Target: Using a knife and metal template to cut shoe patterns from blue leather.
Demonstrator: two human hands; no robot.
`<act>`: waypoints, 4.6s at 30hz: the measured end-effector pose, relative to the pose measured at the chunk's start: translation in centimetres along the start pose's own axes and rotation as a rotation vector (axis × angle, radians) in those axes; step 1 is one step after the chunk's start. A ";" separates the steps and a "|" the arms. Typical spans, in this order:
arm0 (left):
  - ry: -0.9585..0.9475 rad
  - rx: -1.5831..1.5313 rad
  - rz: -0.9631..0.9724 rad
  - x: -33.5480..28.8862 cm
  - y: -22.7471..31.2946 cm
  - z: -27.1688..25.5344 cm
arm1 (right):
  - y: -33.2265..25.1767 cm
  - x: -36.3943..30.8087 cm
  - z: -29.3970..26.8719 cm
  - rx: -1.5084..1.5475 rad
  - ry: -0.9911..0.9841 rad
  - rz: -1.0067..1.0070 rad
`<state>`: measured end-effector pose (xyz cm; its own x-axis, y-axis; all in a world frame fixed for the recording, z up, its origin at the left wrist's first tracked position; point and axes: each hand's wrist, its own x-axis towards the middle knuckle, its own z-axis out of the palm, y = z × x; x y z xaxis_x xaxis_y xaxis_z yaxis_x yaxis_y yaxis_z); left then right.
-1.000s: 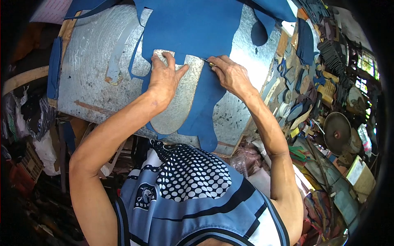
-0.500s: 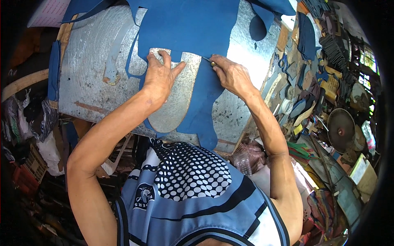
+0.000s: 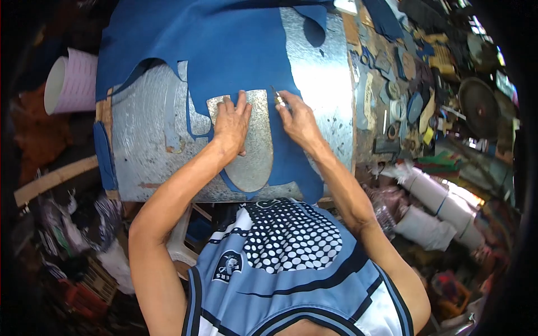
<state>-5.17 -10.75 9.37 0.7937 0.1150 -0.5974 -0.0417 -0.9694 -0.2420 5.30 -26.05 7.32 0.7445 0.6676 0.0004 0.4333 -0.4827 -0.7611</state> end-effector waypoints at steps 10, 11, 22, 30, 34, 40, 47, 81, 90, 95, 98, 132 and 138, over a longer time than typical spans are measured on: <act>0.027 0.054 0.234 1.1 -0.5 -0.6 | -0.3 -1.9 4.9 -0.164 0.210 0.059; 0.060 0.075 0.227 1.1 -0.4 -0.4 | -0.5 -1.9 5.1 -0.167 0.212 0.063; 0.032 0.059 0.231 1.5 -0.3 -0.3 | -2.2 -0.7 4.8 -0.330 0.119 0.152; 0.062 0.108 0.237 1.8 -0.2 -0.5 | -1.8 -1.0 3.9 -0.295 0.091 0.117; 0.042 0.103 0.248 1.7 -0.2 -0.7 | -2.8 -3.0 3.6 -0.289 0.074 0.132; -0.013 0.087 0.262 1.9 -0.2 -0.8 | -4.9 -8.8 3.1 -0.318 0.034 0.236; 0.052 0.117 0.273 1.8 -0.6 -1.6 | -7.2 -16.5 4.4 -0.286 0.109 0.439; 0.164 0.012 0.357 1.9 -0.8 -1.3 | -12.9 -23.1 10.3 -0.093 0.365 0.757; 0.688 -0.523 0.401 -3.8 -3.7 9.1 | -13.7 -22.9 5.7 0.265 0.460 0.727; 0.652 -0.643 0.519 -11.3 0.2 14.6 | -10.2 -19.4 6.6 0.020 0.450 0.598; 0.679 -0.703 0.495 -11.7 2.4 15.4 | -8.9 -17.8 7.2 -0.108 0.352 0.546; 0.699 -0.692 -0.262 -12.2 13.4 9.8 | 8.0 -16.5 -8.5 0.686 0.241 0.682; 0.684 -0.764 -0.233 -12.1 12.9 8.1 | 8.3 -16.1 -9.6 0.565 0.175 0.659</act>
<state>-20.20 -22.88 7.30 0.9161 0.4004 0.0187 0.3614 -0.8452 0.3937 1.82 -46.23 7.20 0.8414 0.2342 -0.4870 -0.3920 -0.3557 -0.8484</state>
